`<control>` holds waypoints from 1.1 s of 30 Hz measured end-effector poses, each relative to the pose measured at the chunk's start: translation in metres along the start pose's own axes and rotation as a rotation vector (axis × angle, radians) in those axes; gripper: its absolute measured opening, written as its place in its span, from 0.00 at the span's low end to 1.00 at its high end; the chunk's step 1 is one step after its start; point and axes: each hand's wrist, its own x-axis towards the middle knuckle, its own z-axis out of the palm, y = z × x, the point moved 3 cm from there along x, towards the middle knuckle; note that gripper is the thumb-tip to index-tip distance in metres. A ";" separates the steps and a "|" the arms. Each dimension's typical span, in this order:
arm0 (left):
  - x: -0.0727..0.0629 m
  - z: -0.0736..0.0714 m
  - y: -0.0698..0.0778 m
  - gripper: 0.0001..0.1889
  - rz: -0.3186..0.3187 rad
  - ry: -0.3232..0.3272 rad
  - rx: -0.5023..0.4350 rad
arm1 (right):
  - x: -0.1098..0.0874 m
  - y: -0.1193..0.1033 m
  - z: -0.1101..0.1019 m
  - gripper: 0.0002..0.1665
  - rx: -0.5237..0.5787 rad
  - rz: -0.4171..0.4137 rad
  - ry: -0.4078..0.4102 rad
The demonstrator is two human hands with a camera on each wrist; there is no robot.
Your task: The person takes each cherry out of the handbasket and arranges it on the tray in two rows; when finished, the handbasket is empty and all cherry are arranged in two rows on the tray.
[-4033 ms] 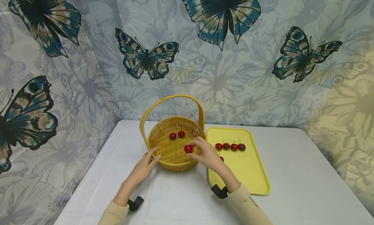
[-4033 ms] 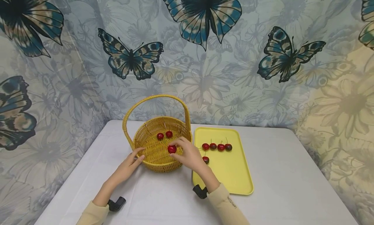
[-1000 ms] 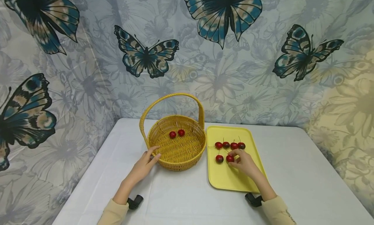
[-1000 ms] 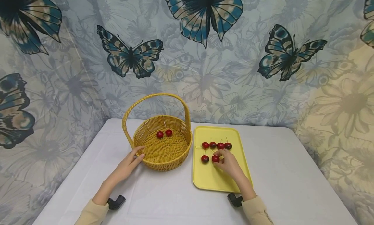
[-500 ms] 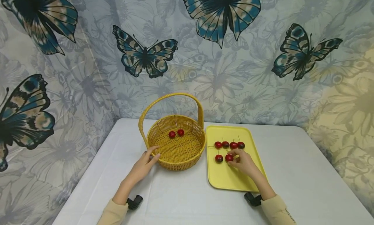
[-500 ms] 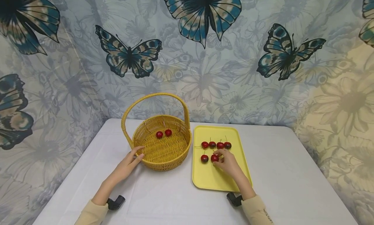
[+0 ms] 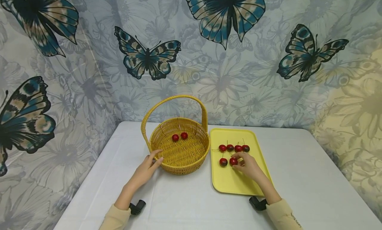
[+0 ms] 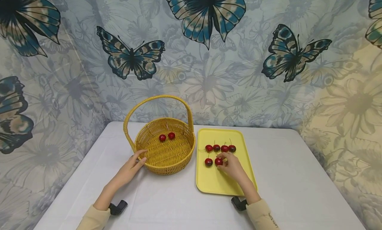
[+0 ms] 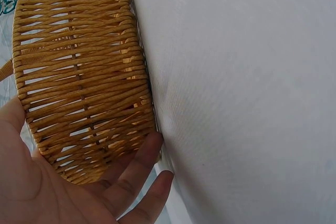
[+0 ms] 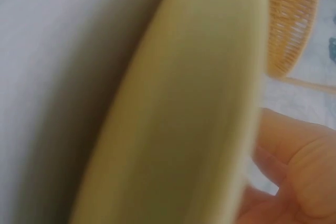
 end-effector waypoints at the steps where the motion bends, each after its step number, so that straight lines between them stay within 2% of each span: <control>1: 0.000 0.000 0.000 0.26 0.001 0.000 0.001 | 0.000 0.000 0.000 0.18 -0.001 0.002 -0.001; 10: -0.001 0.000 -0.001 0.25 -0.013 -0.001 0.001 | -0.001 -0.001 -0.001 0.22 -0.005 -0.010 -0.002; 23: 0.000 0.000 -0.002 0.26 -0.011 -0.001 -0.001 | -0.002 -0.003 -0.005 0.21 -0.035 0.000 0.018; 33: 0.000 0.000 -0.002 0.27 -0.021 -0.003 -0.004 | -0.007 -0.017 -0.012 0.21 -0.063 -0.058 0.067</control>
